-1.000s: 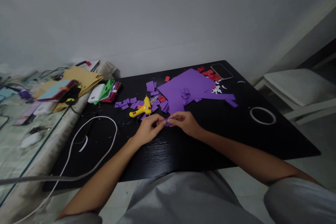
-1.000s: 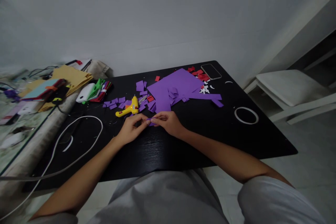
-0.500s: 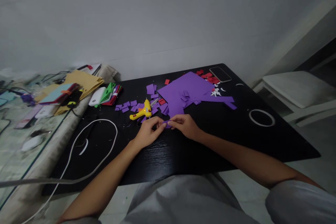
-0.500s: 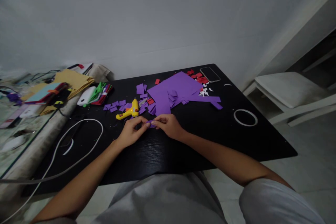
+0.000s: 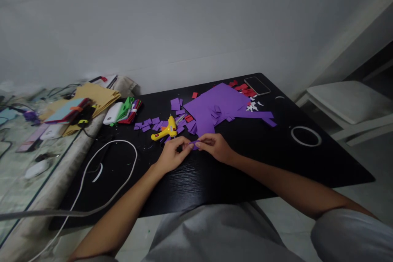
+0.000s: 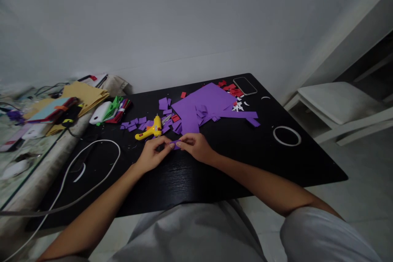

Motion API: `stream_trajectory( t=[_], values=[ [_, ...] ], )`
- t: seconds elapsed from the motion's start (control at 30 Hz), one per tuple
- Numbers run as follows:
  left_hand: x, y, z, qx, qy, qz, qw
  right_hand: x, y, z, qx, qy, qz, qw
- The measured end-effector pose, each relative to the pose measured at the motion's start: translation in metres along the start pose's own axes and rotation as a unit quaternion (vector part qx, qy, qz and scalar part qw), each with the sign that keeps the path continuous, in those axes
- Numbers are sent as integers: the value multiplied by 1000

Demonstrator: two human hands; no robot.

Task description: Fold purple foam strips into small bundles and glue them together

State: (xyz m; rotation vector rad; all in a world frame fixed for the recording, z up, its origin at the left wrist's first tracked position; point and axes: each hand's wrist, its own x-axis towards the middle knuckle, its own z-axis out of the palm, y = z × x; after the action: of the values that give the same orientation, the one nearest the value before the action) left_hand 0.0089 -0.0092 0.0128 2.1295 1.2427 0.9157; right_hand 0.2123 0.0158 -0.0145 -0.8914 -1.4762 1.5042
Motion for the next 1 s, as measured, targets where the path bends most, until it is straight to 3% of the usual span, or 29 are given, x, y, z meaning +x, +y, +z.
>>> stream_trajectory(
  t=[1.0],
  values=[
    [-1, -1, 0, 4, -5, 14, 1000, -2, 0, 0, -72, -11, -40, 997]
  ],
)
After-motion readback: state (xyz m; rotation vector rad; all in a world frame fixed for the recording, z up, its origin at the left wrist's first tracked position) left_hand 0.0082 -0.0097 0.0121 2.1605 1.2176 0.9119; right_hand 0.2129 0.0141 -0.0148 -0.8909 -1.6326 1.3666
